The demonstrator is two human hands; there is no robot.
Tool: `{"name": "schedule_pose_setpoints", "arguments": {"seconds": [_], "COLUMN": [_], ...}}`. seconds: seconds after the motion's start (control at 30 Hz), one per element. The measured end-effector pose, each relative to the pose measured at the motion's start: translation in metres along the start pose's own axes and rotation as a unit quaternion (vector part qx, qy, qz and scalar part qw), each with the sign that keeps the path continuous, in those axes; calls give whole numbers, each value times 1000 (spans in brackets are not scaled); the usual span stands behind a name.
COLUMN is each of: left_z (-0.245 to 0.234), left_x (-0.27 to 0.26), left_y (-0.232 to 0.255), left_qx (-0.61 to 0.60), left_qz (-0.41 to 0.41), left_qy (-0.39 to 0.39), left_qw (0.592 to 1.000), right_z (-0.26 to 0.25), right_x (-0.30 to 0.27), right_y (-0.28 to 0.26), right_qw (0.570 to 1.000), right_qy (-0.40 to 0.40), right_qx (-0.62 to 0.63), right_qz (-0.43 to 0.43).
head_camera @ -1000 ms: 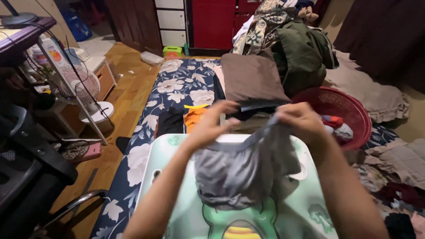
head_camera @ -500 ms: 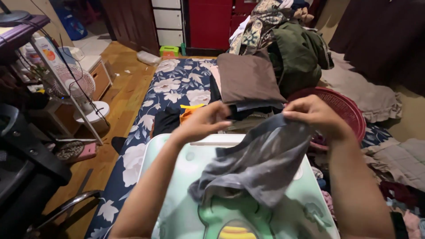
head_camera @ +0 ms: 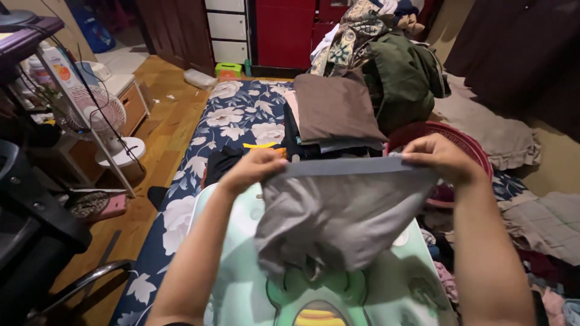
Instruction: Folding pieces of underwear on a small table and putting them into a laundry basket.
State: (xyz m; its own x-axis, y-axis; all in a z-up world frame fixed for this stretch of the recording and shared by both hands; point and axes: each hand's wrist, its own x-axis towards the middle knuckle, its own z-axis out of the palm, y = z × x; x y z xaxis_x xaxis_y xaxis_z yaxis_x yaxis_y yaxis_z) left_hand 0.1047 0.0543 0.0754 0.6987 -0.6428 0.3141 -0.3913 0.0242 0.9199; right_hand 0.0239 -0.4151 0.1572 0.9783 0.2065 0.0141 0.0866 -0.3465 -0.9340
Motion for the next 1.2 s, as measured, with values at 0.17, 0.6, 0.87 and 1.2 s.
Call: {"name": "schedule_pose_setpoints", "arguments": {"seconds": [0.17,0.6,0.87,1.2], "left_z": [-36,-77,-73,-49], "left_x": [-8,-68,-64,-84], "left_y": [4,94,128,150], "left_qx": [-139,-189,98,522], "left_qz": [16,201,111,65], "left_qy": [40,48,142,200], "left_qw": [989,960,979,827], "right_z": [-25,-56,-17,-21], "right_x": [12,-30,-7,-15], "right_y": [35,46,-4,32], "right_qw": [993,913,980,961], "right_qy": [-43,-84,81,48], "right_qx": [82,256,-52,17], "right_qz": [-71,-308,-176,-272]}}
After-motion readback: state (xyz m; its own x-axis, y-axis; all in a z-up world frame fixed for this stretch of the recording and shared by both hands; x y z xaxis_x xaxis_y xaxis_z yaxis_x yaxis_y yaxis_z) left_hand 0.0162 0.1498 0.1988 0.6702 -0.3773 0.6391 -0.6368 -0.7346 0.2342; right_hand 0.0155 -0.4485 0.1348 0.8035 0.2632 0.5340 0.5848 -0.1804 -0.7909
